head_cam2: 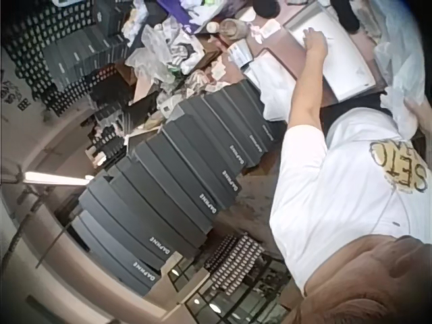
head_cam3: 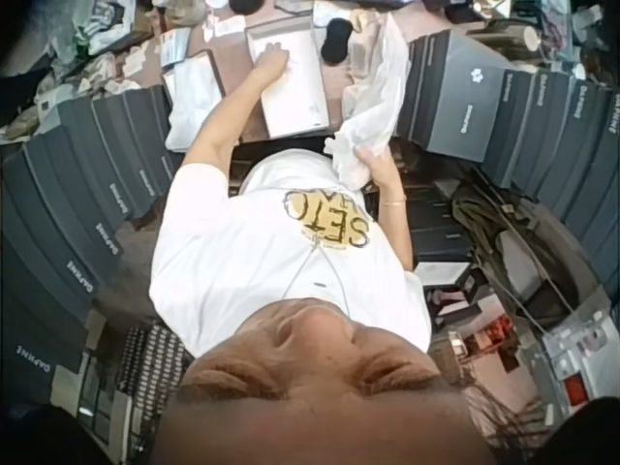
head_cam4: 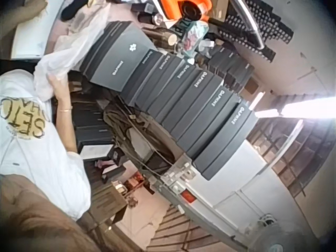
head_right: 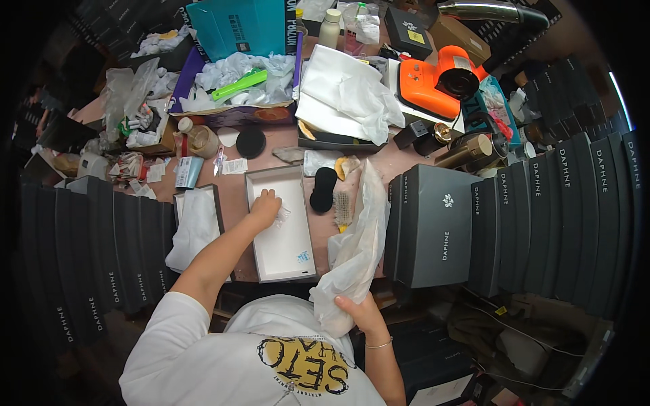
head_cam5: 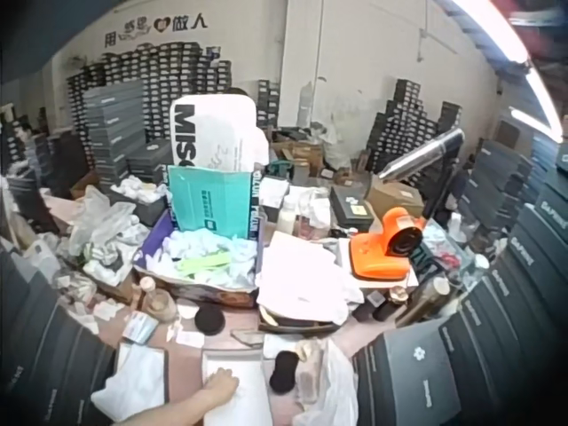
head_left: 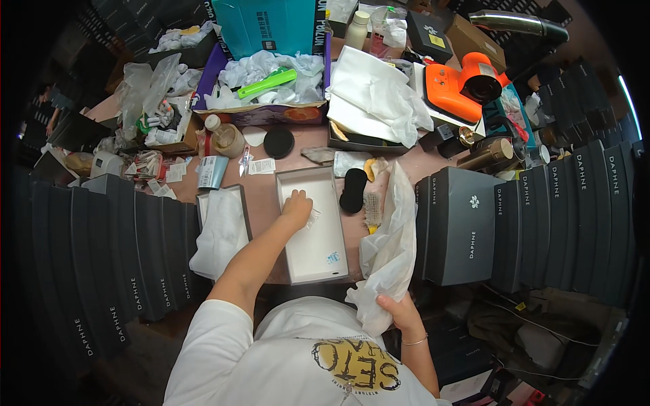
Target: Labeling a shoe box, inspecting a pair of high-heeled shoes, brushing them, and packing them into the box.
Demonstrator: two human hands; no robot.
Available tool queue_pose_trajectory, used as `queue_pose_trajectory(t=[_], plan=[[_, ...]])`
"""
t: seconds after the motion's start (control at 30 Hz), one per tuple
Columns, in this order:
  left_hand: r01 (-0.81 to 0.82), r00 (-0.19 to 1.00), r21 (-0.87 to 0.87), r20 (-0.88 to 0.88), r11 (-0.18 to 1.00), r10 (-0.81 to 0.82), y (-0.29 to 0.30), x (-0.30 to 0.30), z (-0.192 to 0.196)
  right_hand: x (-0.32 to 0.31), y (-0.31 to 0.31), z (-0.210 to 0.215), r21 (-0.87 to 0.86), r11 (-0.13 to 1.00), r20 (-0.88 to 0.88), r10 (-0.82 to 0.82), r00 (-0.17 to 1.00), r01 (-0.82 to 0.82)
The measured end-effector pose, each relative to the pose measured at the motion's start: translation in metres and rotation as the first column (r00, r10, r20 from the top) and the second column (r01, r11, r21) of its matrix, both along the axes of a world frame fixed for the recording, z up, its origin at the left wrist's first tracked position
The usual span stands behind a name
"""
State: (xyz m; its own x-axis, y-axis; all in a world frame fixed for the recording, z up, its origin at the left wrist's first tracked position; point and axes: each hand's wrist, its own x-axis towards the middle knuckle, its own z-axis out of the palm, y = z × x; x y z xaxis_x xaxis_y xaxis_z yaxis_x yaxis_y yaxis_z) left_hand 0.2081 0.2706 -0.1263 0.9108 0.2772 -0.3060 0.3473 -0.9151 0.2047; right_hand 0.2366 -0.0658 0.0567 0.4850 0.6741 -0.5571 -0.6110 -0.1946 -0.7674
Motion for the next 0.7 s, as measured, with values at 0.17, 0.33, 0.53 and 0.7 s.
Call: queue_pose_trajectory(t=[0.17,0.33,0.53,0.7], plan=[[-0.137,0.977,-0.091,-0.178,0.986,0.119,0.000,0.009,0.016,0.003,-0.004,-0.007,0.003,1.000,0.047,0.011,0.999,-0.011],[-0.084,0.934,-0.146,-0.357,0.986,0.026,0.004,0.012,0.016,0.008,-0.002,-0.008,0.026,0.999,0.069,0.027,0.997,-0.029],[-0.192,0.954,-0.954,-0.128,0.230,0.270,-0.062,-0.033,0.081,0.010,0.004,-0.040,0.195,0.975,-0.188,-0.071,0.980,0.108],[-0.059,0.942,-0.901,0.092,0.430,0.322,-0.123,-0.058,0.120,0.004,0.035,-0.058,0.262,0.965,-0.300,0.103,0.948,-0.021]])
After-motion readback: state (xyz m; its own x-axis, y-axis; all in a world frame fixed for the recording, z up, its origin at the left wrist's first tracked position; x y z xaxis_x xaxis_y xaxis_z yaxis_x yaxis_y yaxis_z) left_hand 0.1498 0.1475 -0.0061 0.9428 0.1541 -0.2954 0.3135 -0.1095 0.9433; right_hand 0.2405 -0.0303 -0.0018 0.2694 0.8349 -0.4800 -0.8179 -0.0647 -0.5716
